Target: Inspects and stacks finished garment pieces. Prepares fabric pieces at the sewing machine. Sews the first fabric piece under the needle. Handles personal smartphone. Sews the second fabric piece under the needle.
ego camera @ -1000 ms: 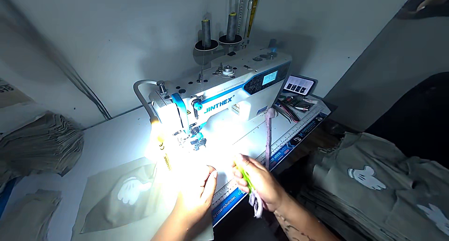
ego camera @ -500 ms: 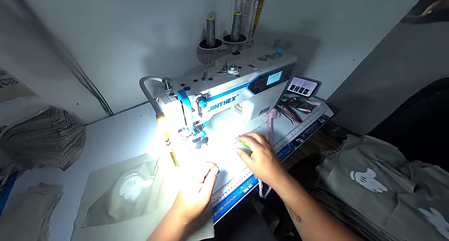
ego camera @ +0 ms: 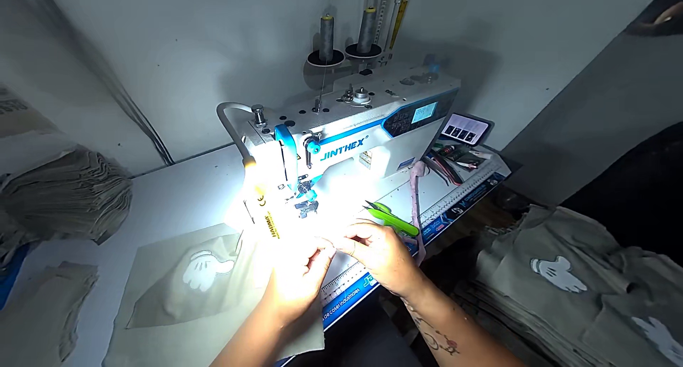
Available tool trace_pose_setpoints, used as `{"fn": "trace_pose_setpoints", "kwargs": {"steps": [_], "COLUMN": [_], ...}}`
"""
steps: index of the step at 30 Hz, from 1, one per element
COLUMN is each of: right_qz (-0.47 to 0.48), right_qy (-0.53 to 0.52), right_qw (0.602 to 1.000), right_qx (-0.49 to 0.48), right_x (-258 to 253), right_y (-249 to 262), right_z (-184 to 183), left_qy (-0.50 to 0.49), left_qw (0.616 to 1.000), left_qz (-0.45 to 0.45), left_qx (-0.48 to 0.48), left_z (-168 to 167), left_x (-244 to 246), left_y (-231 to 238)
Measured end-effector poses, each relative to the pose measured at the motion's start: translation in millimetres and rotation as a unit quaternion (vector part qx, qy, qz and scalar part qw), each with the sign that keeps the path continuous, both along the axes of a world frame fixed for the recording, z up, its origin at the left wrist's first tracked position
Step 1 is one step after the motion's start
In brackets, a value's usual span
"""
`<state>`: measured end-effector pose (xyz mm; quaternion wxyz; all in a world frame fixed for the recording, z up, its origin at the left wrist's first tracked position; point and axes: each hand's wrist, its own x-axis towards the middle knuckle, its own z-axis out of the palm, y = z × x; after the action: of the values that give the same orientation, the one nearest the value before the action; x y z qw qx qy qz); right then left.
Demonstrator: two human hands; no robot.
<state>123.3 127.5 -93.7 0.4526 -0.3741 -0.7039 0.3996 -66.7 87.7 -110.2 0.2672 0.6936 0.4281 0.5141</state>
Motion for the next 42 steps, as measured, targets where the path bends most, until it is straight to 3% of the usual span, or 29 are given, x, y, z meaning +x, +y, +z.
{"fn": "trace_pose_setpoints", "kwargs": {"steps": [9,12,14,16,19,22,24,26,28,30,33,35,37,42], "right_qz": [-0.029,0.117,0.225,0.243,0.206,0.159,0.065,-0.038,-0.11,-0.151,-0.152,-0.136,-0.111,-0.041], "right_qy": [-0.09,-0.193,-0.264,-0.283,-0.265,-0.315,-0.316,-0.297,-0.326,-0.421,-0.513,-0.474,-0.389,-0.195], "right_qw": [0.993,0.973,0.938,0.926,0.938,0.921,0.919,0.924,0.918,0.889,0.845,0.87,0.914,0.979], "right_qx": [0.067,0.041,0.021,0.053,0.091,0.164,0.227,0.239,0.198,0.098,-0.014,0.013,0.027,-0.052], "right_x": [6,27,37,41,46,47,44,40,38,34,10,-14,-37,-82], "right_y": [4,10,12,10,4,1,12,36,70,102,121,112,106,105], "right_z": [-6,-10,-13,-20,-31,-32,-28,-15,1,10,17,21,19,4], "left_qy": [0.034,0.044,0.055,0.062,0.051,0.044,0.091,0.173,0.267,0.37,0.42,0.39,0.342,0.284], "left_qw": [0.997,0.994,0.991,0.989,0.989,0.988,0.986,0.971,0.936,0.885,0.846,0.85,0.877,0.914], "left_qz": [0.065,0.098,0.12,0.132,0.14,0.145,0.137,0.104,0.048,0.028,0.089,0.141,0.176,0.16], "left_qx": [0.008,-0.009,-0.013,-0.009,-0.004,-0.012,-0.038,-0.127,-0.224,-0.282,-0.318,-0.326,-0.288,-0.24], "left_z": [2,4,7,9,7,10,19,36,47,52,56,66,52,40], "left_x": [-2,-5,-6,-6,-6,-9,-17,-31,-49,-61,-68,-64,-66,-70], "left_y": [0,1,2,2,4,5,8,11,21,34,50,50,58,59]}}
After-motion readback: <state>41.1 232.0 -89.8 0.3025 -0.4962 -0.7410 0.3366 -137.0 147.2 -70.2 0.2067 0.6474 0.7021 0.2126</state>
